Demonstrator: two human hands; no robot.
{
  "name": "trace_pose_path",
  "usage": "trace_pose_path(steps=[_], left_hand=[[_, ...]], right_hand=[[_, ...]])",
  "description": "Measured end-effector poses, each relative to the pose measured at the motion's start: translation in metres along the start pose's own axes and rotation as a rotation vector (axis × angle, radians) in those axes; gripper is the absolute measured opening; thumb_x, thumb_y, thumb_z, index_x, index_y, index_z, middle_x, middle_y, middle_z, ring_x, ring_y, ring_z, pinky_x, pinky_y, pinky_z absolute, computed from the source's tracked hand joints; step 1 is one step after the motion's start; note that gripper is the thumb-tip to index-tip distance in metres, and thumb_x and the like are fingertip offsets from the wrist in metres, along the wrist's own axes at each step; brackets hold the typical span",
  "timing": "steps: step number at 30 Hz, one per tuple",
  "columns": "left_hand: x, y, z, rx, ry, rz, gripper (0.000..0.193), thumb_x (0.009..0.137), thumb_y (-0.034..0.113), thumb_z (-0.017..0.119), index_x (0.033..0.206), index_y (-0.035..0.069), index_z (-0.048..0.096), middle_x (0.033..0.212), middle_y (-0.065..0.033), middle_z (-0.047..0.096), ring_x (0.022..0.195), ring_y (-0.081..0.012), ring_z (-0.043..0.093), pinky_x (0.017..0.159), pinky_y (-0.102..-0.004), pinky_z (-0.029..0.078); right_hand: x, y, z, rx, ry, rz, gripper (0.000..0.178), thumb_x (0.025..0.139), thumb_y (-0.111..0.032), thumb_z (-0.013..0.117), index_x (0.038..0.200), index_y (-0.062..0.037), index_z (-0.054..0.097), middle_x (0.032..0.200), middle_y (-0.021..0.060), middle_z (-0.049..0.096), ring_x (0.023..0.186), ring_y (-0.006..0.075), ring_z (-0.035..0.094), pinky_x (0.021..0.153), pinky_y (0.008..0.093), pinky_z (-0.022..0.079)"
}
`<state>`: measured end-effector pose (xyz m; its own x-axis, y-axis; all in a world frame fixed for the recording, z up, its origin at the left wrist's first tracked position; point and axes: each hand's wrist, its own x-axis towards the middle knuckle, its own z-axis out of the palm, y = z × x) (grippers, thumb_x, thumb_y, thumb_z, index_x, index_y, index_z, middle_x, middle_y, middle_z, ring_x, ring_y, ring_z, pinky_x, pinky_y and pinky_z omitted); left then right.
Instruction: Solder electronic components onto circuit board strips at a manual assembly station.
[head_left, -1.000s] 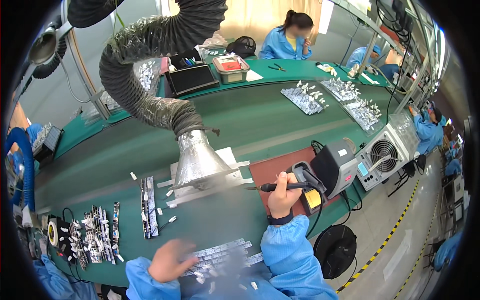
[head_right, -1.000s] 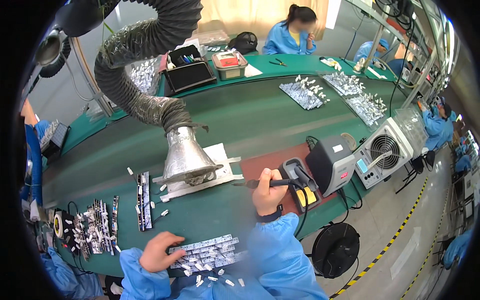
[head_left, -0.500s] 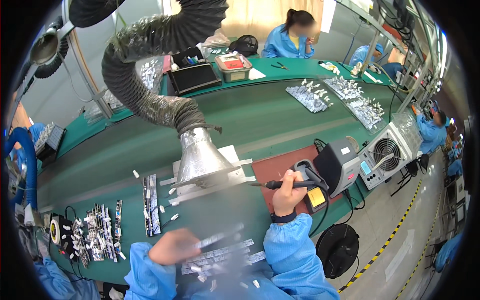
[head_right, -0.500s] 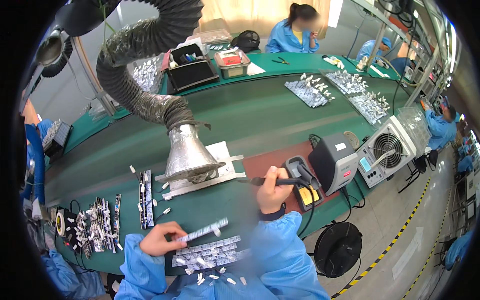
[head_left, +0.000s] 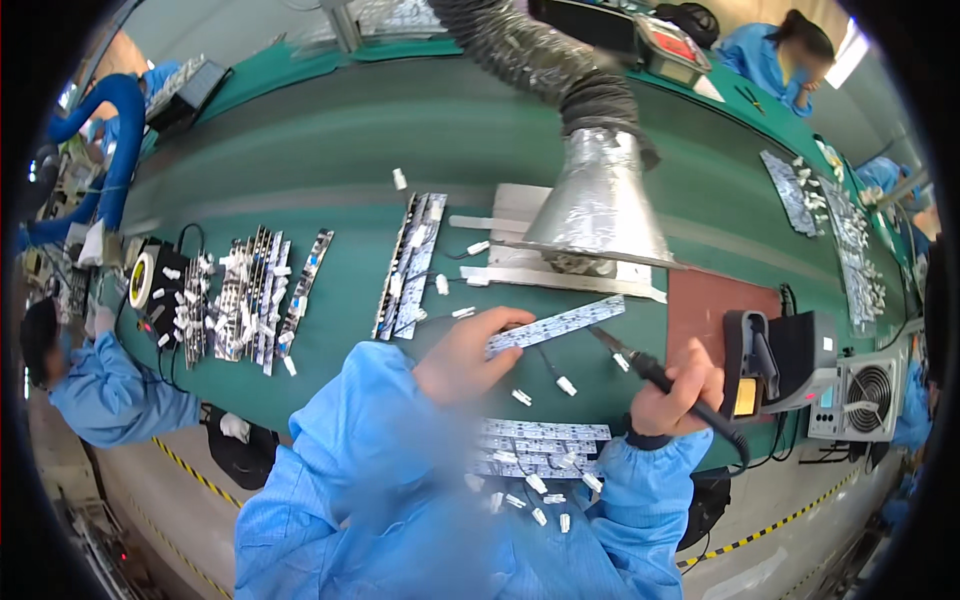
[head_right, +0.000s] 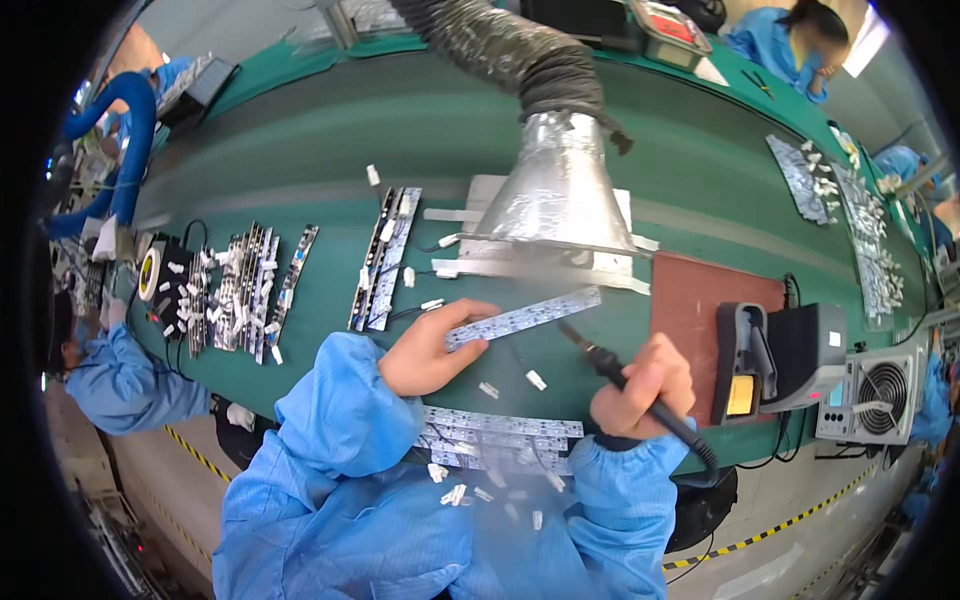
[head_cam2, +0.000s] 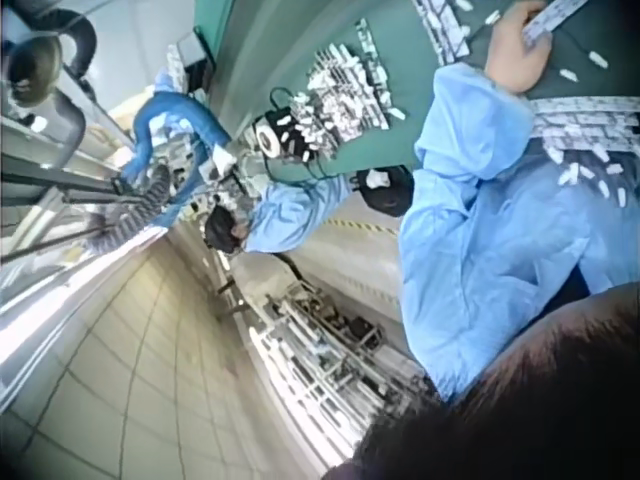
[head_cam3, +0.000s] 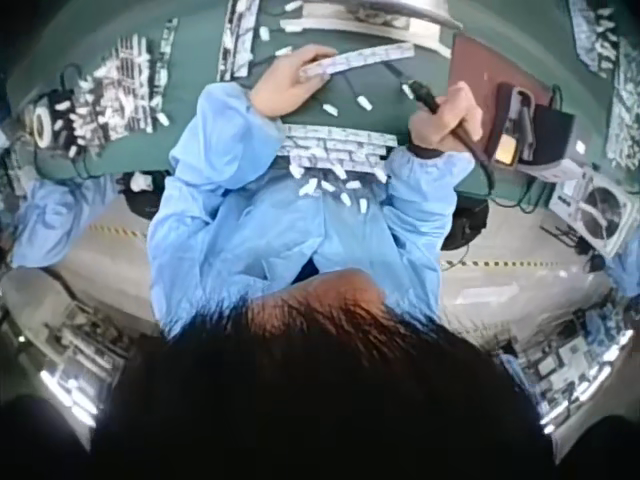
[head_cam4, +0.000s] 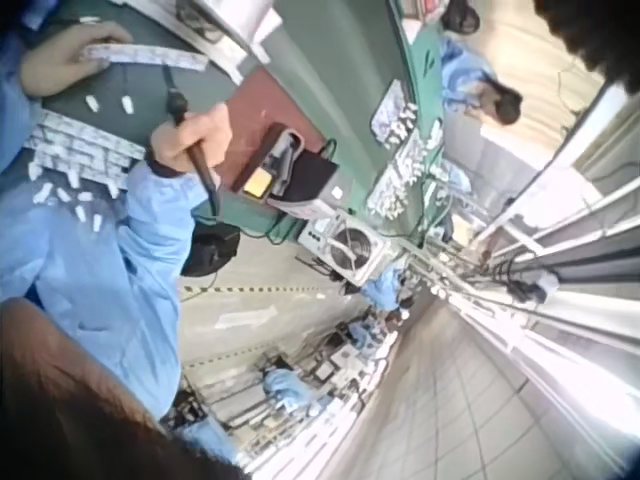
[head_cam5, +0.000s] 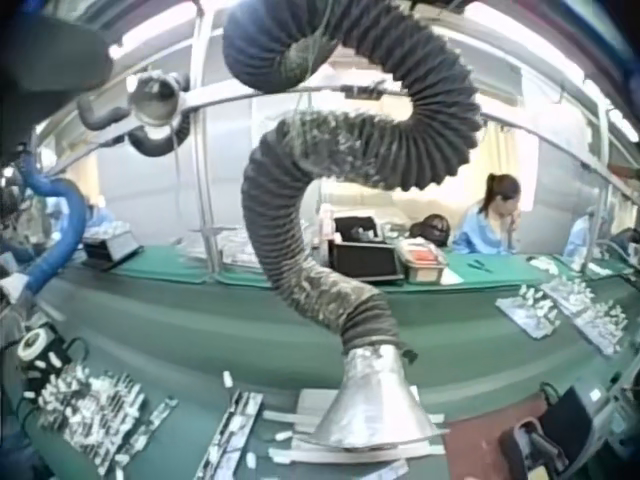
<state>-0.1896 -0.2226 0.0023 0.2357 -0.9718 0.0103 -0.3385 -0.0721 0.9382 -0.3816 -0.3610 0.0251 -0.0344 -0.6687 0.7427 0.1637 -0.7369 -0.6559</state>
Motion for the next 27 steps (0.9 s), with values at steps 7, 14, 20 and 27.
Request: trace_pose_path(steps=[7,14,20,27], left_hand=[[-0.004,0.002,0.001,-0.032,0.024,0.0,0.034,0.087,0.004,0.06,0.121,-0.002,0.057,0.114,-0.018,0.063,0.108,-0.0308,0.062,0.094,-0.0365,0.047],[-0.004,-0.001,0.0,-0.013,0.04,0.004,0.036,0.086,0.004,0.06,0.121,-0.002,0.057,0.115,-0.019,0.063,0.109,-0.034,0.061,0.095,-0.0385,0.047],[-0.003,0.0,0.001,-0.005,0.044,0.018,0.036,0.086,0.003,0.06,0.121,-0.002,0.057,0.115,-0.0191,0.063,0.109,-0.0345,0.061,0.095,-0.0386,0.047],[-0.003,0.002,0.0,0.002,0.047,0.027,0.035,0.086,0.003,0.059,0.12,-0.002,0.057,0.115,-0.0194,0.063,0.109,-0.0342,0.061,0.095,-0.0382,0.047]], right_hand=[[-0.012,-0.021,0.022,0.001,-0.49,-0.1,0.027,0.091,-0.014,0.052,0.068,-0.0039,0.043,0.048,0.0045,0.037,0.039,0.0173,0.034,0.039,0.0323,0.025],[-0.016,-0.011,0.027,0.055,-0.55,-0.146,0.02,0.088,-0.007,0.054,0.07,-0.0036,0.045,0.05,0.0033,0.04,0.038,0.0163,0.034,0.038,0.0307,0.026],[-0.019,-0.009,0.029,0.022,-0.538,-0.149,0.025,0.091,-0.012,0.049,0.07,-0.0032,0.04,0.048,0.004,0.037,0.038,0.0156,0.033,0.039,0.0316,0.023],[-0.021,-0.009,0.031,0.035,-0.516,-0.162,0.024,0.089,-0.011,0.05,0.069,-0.0034,0.04,0.047,0.004,0.037,0.038,0.015,0.032,0.038,0.0314,0.023]])
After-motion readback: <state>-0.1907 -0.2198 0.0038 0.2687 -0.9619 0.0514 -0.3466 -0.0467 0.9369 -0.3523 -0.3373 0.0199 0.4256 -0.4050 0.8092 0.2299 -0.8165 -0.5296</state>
